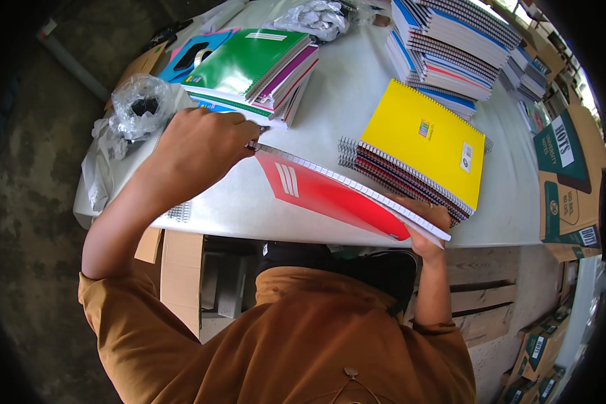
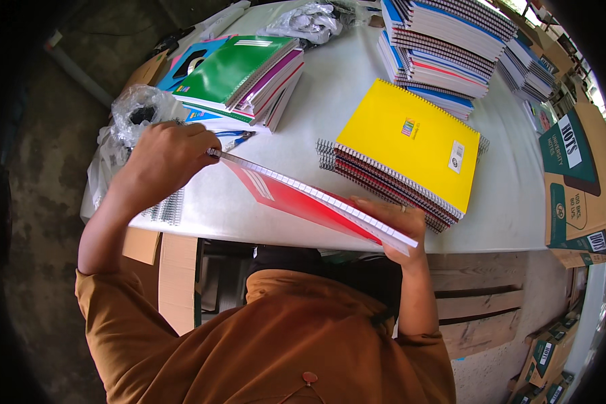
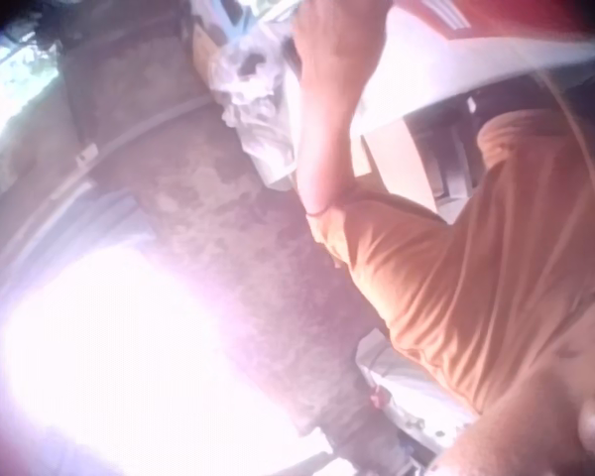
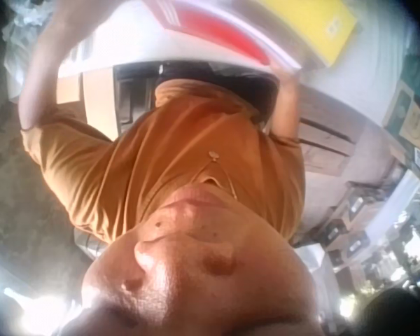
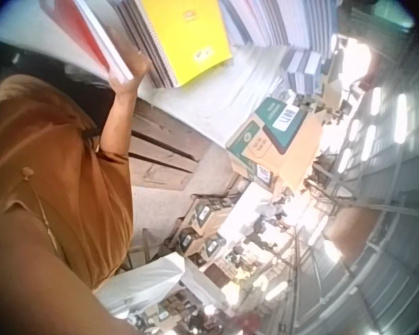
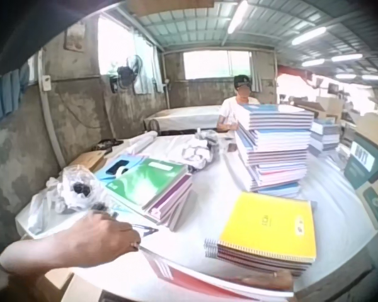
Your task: The person manually threads plastic spiral coils through the pre-punched holes of colorful notebooks and stacks the finished items on a table.
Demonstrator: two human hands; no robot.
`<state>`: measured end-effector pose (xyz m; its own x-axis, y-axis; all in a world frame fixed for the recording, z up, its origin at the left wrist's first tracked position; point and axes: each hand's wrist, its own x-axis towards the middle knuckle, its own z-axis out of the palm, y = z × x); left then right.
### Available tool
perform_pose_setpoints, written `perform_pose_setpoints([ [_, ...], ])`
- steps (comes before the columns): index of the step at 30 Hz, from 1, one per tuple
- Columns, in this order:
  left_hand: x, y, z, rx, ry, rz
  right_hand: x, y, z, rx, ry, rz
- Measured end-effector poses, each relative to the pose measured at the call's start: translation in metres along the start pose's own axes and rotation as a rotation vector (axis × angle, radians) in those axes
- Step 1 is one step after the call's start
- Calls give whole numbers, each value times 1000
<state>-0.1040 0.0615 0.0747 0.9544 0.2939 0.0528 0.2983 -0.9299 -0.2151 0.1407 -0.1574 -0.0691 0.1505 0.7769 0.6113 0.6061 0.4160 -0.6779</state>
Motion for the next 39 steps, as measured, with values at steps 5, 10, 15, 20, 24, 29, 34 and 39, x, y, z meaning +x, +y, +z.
perform_pose_setpoints([
  [5,2,8,11,-84,371,89,-7,4,3,106,59,7],
  [10,9,10,-5,-32,85,55,-7,-2,7,118,42,-19],
  [15,7,7,-4,-55,114,46,-9,0,8,122,60,-25],
  [20,9,13,6,-52,429,85,-8,-5,10,127,96,2],
  [24,8,8,0,-61,83,82,-11,-5,10,90,53,8],
  [29,19,19,91,-38,694,-137,-17,-9,18,80,127,-10],
  [34,-1,5,129,166,1016,61,-14,-5,22,11,171,-56],
  [39,11,23,169,-190,854,-159,-13,-14,33,67,175,-92],
])
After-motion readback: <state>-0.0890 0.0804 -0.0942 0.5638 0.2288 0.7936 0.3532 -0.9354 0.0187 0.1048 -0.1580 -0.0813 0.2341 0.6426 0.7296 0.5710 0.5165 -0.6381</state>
